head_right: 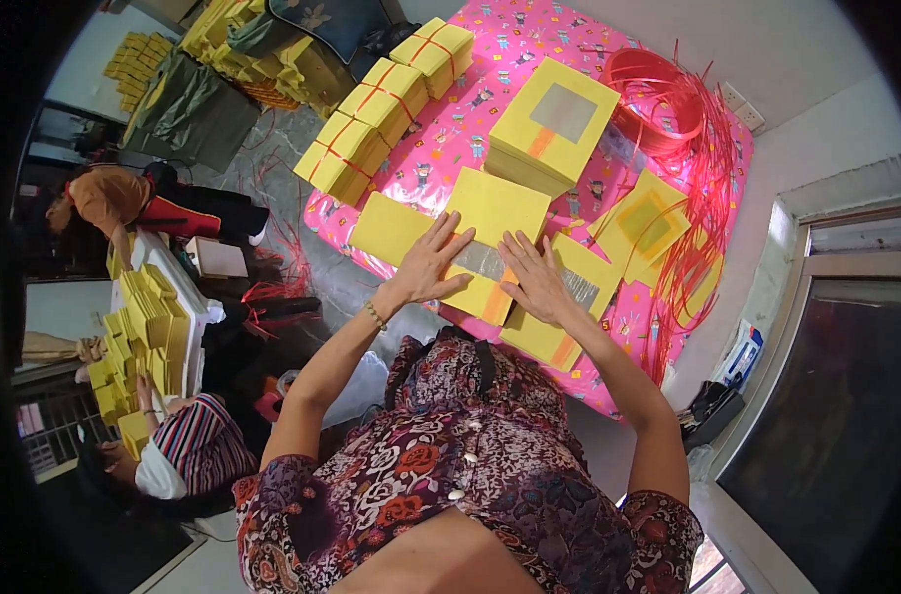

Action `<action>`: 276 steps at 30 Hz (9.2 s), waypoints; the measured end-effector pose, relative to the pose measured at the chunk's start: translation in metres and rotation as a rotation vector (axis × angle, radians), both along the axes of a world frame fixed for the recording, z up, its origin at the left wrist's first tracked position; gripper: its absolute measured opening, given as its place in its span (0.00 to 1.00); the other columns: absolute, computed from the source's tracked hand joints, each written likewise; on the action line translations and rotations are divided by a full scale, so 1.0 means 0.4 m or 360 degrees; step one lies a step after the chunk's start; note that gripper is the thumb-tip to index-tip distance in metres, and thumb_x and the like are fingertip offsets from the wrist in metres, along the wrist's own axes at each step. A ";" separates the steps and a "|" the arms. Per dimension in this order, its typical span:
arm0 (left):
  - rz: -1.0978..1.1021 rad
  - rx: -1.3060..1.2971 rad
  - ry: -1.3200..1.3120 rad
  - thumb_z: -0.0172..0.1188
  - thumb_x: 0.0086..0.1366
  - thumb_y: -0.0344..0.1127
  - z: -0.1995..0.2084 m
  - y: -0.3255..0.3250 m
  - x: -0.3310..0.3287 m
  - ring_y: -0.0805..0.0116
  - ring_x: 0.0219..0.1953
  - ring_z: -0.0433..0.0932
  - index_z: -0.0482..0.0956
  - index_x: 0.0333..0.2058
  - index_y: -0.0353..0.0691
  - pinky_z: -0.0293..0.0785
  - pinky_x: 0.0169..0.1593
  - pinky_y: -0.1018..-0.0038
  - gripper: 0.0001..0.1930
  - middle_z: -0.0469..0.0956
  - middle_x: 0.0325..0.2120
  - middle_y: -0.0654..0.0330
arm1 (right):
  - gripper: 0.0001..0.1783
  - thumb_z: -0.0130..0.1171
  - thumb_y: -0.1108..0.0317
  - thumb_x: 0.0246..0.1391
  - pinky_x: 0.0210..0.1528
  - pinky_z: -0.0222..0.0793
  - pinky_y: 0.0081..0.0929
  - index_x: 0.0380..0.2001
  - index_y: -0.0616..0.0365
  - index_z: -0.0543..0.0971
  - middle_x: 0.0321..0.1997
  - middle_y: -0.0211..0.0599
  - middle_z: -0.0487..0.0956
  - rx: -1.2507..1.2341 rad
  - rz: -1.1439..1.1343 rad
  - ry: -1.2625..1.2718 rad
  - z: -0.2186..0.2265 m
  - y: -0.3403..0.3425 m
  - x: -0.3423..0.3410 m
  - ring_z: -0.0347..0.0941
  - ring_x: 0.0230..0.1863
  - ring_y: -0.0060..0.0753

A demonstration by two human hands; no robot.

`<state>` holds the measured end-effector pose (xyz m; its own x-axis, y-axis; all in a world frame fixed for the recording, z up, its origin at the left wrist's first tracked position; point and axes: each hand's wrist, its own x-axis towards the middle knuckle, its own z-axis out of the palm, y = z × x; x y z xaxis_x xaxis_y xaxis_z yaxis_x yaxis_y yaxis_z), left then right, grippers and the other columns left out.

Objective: Folding yellow ritual paper sheets and stacking them into bundles.

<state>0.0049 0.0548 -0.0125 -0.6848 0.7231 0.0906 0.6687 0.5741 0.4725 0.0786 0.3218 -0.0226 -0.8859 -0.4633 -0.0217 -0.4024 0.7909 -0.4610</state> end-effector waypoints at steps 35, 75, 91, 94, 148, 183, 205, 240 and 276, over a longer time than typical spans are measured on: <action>0.1379 0.1787 -0.1793 0.60 0.68 0.35 0.027 0.190 -0.013 0.66 0.30 0.83 0.70 0.39 0.33 0.83 0.34 0.75 0.12 0.81 0.30 0.55 | 0.17 0.64 0.70 0.52 0.49 0.74 0.38 0.47 0.57 0.80 0.47 0.40 0.81 -0.0338 -0.0181 0.0735 0.096 -0.037 -0.096 0.79 0.49 0.42; 0.1888 0.1358 -0.1305 0.63 0.62 0.35 -0.186 -0.238 0.026 0.68 0.23 0.82 0.76 0.27 0.34 0.82 0.27 0.73 0.11 0.81 0.24 0.56 | 0.15 0.60 0.74 0.54 0.50 0.71 0.38 0.46 0.56 0.80 0.46 0.40 0.78 -0.0453 -0.0382 0.0579 0.020 -0.086 -0.001 0.75 0.48 0.45; 0.2088 0.1177 -0.0803 0.71 0.53 0.36 -0.284 -0.249 0.018 0.70 0.24 0.78 0.66 0.43 0.30 0.78 0.27 0.73 0.26 0.77 0.25 0.60 | 0.16 0.58 0.77 0.55 0.51 0.73 0.38 0.48 0.58 0.80 0.48 0.44 0.77 -0.0516 -0.0388 0.0508 0.068 -0.079 0.040 0.75 0.50 0.47; 0.2040 0.1103 -0.0744 0.70 0.57 0.33 -0.278 -0.256 0.024 0.71 0.24 0.78 0.59 0.48 0.30 0.80 0.26 0.74 0.30 0.76 0.26 0.57 | 0.19 0.60 0.77 0.50 0.49 0.73 0.40 0.48 0.58 0.79 0.46 0.44 0.77 -0.0535 -0.0360 0.0482 0.090 -0.090 0.058 0.75 0.48 0.48; 0.0753 0.0536 -0.0691 0.69 0.59 0.36 0.066 -0.127 0.126 0.71 0.30 0.79 0.81 0.50 0.43 0.76 0.36 0.74 0.19 0.81 0.35 0.58 | 0.09 0.65 0.69 0.55 0.41 0.72 0.24 0.33 0.64 0.86 0.33 0.38 0.84 -0.1061 -0.0689 -0.0519 0.066 -0.106 0.077 0.79 0.37 0.26; 0.0252 0.0373 0.0362 0.68 0.53 0.35 0.103 0.080 0.104 0.45 0.60 0.63 0.69 0.60 0.43 0.62 0.61 0.55 0.34 0.65 0.58 0.45 | 0.11 0.60 0.64 0.59 0.40 0.74 0.35 0.39 0.60 0.83 0.37 0.46 0.83 -0.0777 -0.0762 0.0071 0.151 -0.018 -0.145 0.81 0.39 0.47; 0.0205 -0.0090 0.0249 0.60 0.62 0.54 0.015 0.160 0.028 0.43 0.71 0.49 0.53 0.71 0.56 0.45 0.70 0.47 0.41 0.51 0.69 0.44 | 0.15 0.54 0.66 0.61 0.48 0.70 0.45 0.48 0.60 0.78 0.42 0.48 0.77 -0.0341 -0.0652 0.0243 0.055 -0.038 -0.314 0.74 0.46 0.54; 0.0175 -0.0111 0.0157 0.55 0.62 0.62 0.028 0.149 0.028 0.41 0.70 0.49 0.63 0.66 0.53 0.43 0.69 0.44 0.37 0.56 0.66 0.43 | 0.16 0.56 0.69 0.57 0.50 0.67 0.46 0.49 0.56 0.77 0.43 0.44 0.76 -0.0178 -0.0732 0.0325 0.042 -0.096 -0.309 0.72 0.49 0.49; 0.0228 -0.0176 0.0166 0.57 0.58 0.65 0.052 0.121 0.049 0.39 0.66 0.54 0.66 0.64 0.46 0.49 0.68 0.45 0.41 0.61 0.65 0.48 | 0.17 0.53 0.70 0.57 0.50 0.66 0.43 0.51 0.56 0.76 0.43 0.41 0.75 -0.0140 -0.0782 0.0476 -0.003 -0.110 -0.301 0.71 0.48 0.47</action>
